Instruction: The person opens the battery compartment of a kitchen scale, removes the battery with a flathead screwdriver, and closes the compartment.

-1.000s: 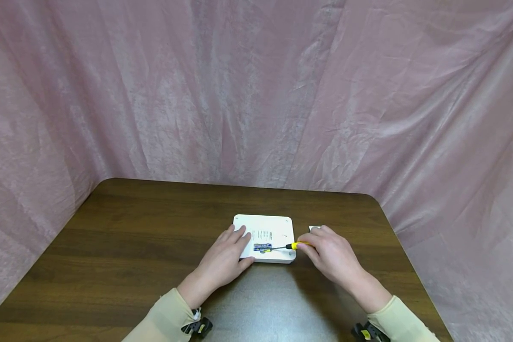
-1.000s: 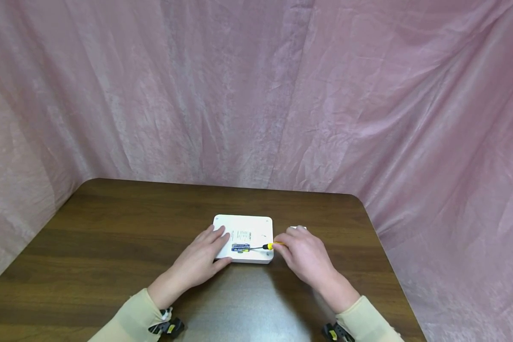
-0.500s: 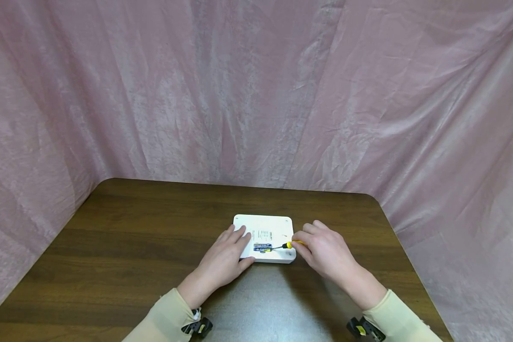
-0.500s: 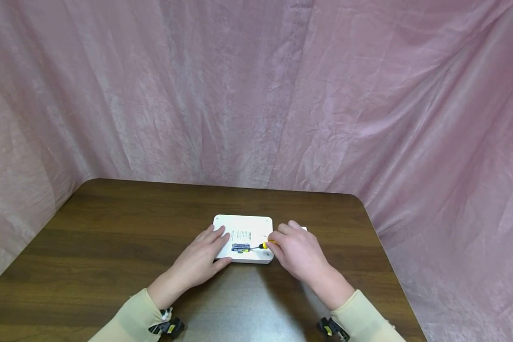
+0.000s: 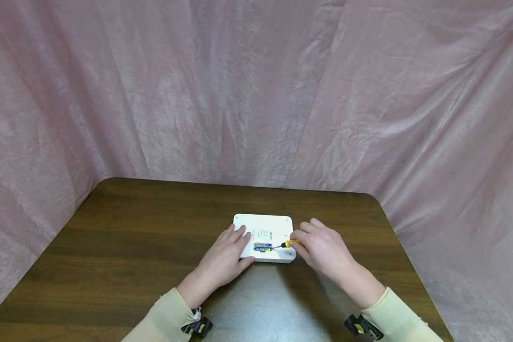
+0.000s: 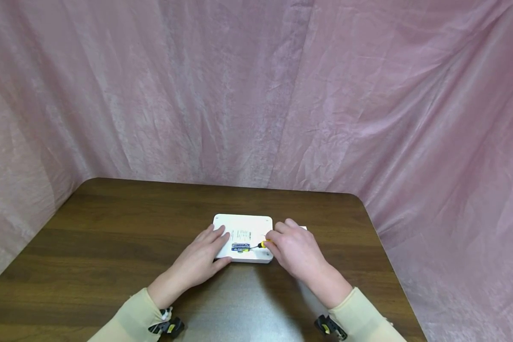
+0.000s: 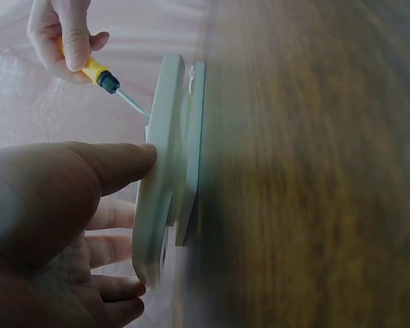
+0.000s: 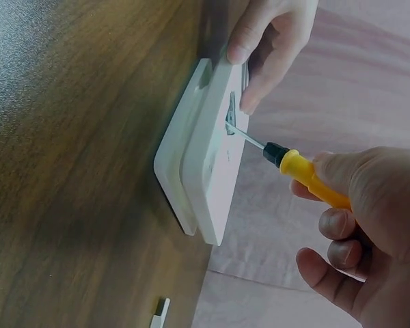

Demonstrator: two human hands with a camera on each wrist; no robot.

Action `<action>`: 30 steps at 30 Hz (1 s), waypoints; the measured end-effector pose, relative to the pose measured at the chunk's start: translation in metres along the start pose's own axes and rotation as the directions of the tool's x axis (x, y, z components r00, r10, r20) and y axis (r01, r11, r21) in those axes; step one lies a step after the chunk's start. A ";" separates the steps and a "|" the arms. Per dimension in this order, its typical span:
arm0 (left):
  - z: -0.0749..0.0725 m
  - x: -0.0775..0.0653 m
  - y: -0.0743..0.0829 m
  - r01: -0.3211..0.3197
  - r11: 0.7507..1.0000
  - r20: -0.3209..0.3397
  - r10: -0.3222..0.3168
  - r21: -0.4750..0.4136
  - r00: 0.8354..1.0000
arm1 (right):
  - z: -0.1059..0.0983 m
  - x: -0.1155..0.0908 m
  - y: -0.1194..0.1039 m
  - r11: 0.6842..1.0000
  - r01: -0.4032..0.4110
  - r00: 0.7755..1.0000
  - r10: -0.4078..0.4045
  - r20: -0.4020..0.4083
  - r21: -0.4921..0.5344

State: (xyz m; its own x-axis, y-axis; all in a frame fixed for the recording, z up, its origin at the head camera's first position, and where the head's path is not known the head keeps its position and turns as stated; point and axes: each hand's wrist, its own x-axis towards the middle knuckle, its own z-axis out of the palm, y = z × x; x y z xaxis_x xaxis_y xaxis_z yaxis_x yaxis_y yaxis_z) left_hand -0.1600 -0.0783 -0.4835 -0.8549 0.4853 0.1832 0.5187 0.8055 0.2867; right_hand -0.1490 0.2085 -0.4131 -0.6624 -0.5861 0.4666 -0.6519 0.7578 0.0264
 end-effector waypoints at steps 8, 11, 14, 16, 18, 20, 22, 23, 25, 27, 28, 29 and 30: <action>-0.002 0.001 0.000 0.011 1.000 0.010 -0.011 -0.004 1.000 | -0.003 0.006 -0.006 0.995 0.077 0.997 -0.078 -0.009 -0.070; -0.002 0.001 0.000 0.011 1.000 0.012 -0.011 -0.003 1.000 | -0.004 0.011 -0.009 0.986 0.123 0.992 -0.125 -0.009 -0.117; -0.002 0.001 0.000 0.012 1.000 0.014 -0.012 -0.002 1.000 | -0.005 0.014 -0.011 0.980 0.137 0.990 -0.140 -0.009 -0.144; -0.002 0.002 0.000 0.013 1.000 0.017 -0.013 0.000 1.000 | -0.005 0.016 -0.012 0.981 0.127 0.991 -0.130 -0.010 -0.143; -0.002 0.002 -0.001 0.013 1.000 0.020 -0.013 0.004 1.000 | -0.004 0.016 -0.012 0.986 0.104 0.994 -0.107 -0.011 -0.128; -0.001 0.002 -0.001 0.012 1.000 0.022 -0.013 0.007 1.000 | -0.002 0.015 -0.011 0.991 0.081 0.996 -0.083 -0.012 -0.105; -0.001 0.002 0.000 0.013 1.000 0.023 -0.013 0.009 1.000 | 0.000 0.014 -0.009 0.995 0.062 0.998 -0.063 -0.013 -0.075; -0.001 0.002 0.000 0.013 1.000 0.023 -0.014 0.010 1.000 | 0.001 0.013 -0.008 0.997 0.054 0.998 -0.054 -0.012 -0.062; -0.001 0.002 0.000 0.014 1.000 0.021 -0.015 0.010 1.000 | 0.002 0.012 -0.006 0.999 0.037 0.999 -0.038 -0.008 -0.035; -0.001 0.002 0.001 0.016 1.000 0.023 -0.017 0.010 1.000 | 0.004 0.011 -0.002 1.000 0.012 1.000 -0.012 0.004 -0.004; -0.001 0.002 0.001 0.018 1.000 0.024 -0.018 0.009 1.000 | 0.004 0.010 0.000 1.000 -0.002 1.000 0.002 0.014 0.012; -0.001 0.002 0.001 0.020 1.000 0.025 -0.020 0.008 0.999 | 0.004 0.008 0.001 0.999 -0.020 0.999 0.019 0.027 0.026; -0.001 0.002 0.001 0.021 1.000 0.026 -0.021 0.006 0.999 | 0.005 0.006 0.003 0.998 -0.043 0.998 0.041 0.041 0.044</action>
State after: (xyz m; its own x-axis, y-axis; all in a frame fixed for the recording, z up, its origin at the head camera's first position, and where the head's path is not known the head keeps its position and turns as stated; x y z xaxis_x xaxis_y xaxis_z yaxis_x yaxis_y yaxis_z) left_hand -0.1609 -0.0770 -0.4816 -0.8654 0.4773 0.1524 0.5009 0.8174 0.2845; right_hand -0.1569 0.2060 -0.4142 -0.7029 -0.5659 0.4310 -0.6386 0.7689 -0.0320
